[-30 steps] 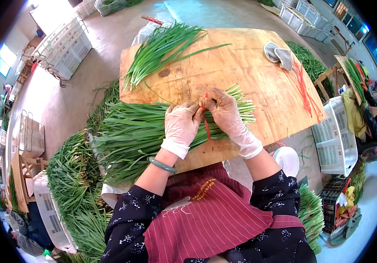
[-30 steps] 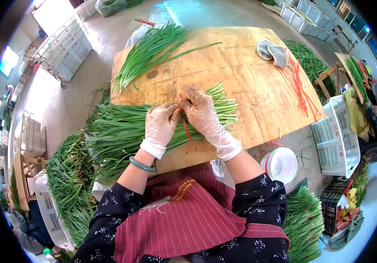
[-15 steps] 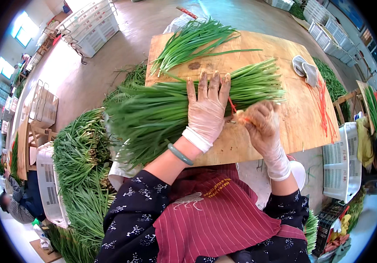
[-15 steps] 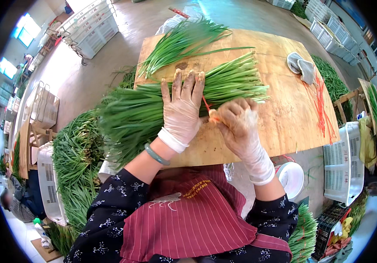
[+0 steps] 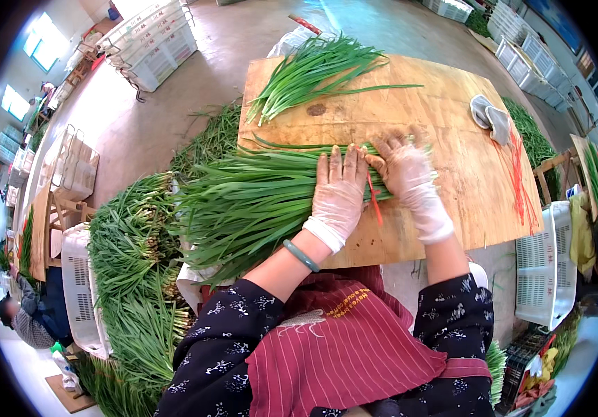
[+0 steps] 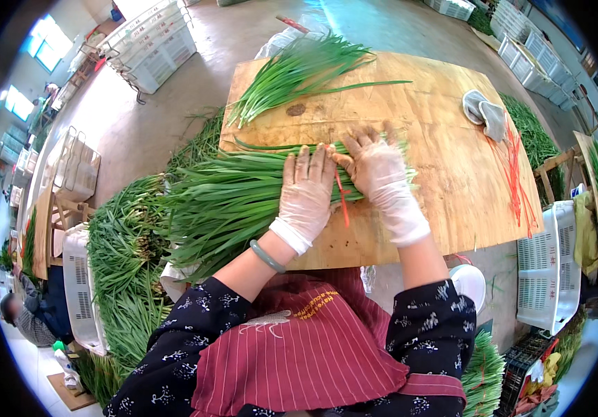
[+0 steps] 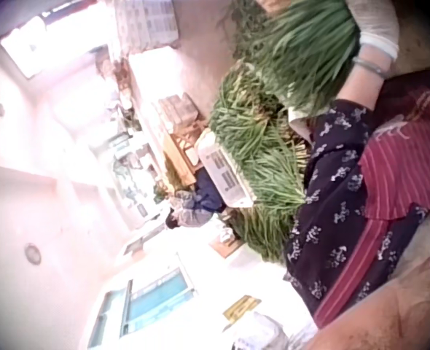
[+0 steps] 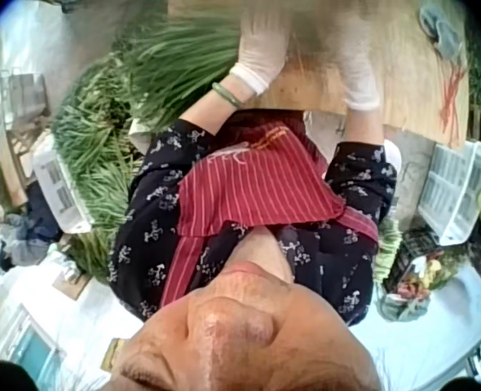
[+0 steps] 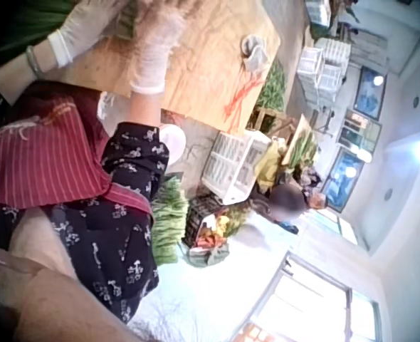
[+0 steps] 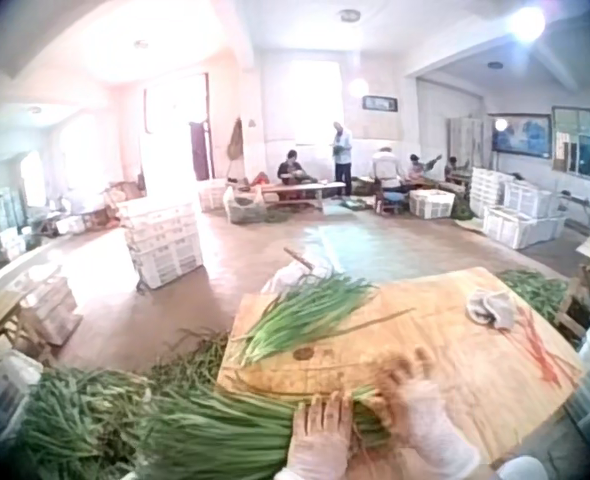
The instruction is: The person sorts and bundles green chives by hand on a wooden board, removing individual damaged leaves and then tying a bundle with a red rubber band.
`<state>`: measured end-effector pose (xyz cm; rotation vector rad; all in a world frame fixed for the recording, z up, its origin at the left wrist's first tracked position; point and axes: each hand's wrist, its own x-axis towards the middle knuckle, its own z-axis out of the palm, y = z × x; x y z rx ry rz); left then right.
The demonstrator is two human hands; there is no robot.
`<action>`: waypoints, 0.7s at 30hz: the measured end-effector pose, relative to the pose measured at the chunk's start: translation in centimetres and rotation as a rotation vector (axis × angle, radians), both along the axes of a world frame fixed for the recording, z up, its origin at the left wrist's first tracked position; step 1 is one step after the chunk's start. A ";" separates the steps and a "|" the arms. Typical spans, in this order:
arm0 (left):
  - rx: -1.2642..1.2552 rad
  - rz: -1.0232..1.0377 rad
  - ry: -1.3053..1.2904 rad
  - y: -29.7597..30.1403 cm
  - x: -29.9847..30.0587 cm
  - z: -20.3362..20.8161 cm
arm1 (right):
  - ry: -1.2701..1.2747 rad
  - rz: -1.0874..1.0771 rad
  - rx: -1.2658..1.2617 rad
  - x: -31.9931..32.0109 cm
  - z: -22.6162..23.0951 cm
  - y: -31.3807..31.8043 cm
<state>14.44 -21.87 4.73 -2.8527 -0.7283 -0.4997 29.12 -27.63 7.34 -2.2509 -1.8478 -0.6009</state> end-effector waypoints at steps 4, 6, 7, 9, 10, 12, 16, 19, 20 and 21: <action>-0.158 -0.018 -0.001 1.2 -0.7 0.7 | 0.144 0.004 -0.237 -0.2 1.9 2.2; -0.252 -0.045 -0.180 0.2 -1.8 2.4 | 0.112 0.005 -0.260 0.8 4.0 3.2; -0.297 -0.049 -0.265 -0.7 -3.1 3.0 | 0.225 0.051 -0.297 0.7 4.9 4.1; -0.452 -0.211 -0.504 -2.3 -5.9 2.6 | 0.460 0.139 -0.371 0.2 5.9 7.1; -0.786 -0.319 -0.655 -3.3 -7.0 0.9 | 0.568 0.179 -0.495 -0.4 5.8 8.9; -1.796 -0.129 -0.706 -4.9 -7.5 -2.1 | 0.667 0.098 -0.772 -2.5 7.0 10.2; -2.780 -0.133 -1.192 -0.9 -7.0 -2.3 | 0.769 0.145 -1.049 -3.1 5.2 10.9; -2.429 -0.097 -1.378 -1.0 -6.8 -0.6 | 0.809 0.294 -0.835 -4.2 5.7 8.2; -2.239 -0.096 -1.384 -0.2 -7.4 -0.3 | 0.858 0.363 -0.739 -5.5 7.1 7.3; -2.062 -0.085 -1.375 0.5 -8.2 -0.2 | 0.915 0.424 -0.646 -6.7 8.3 6.4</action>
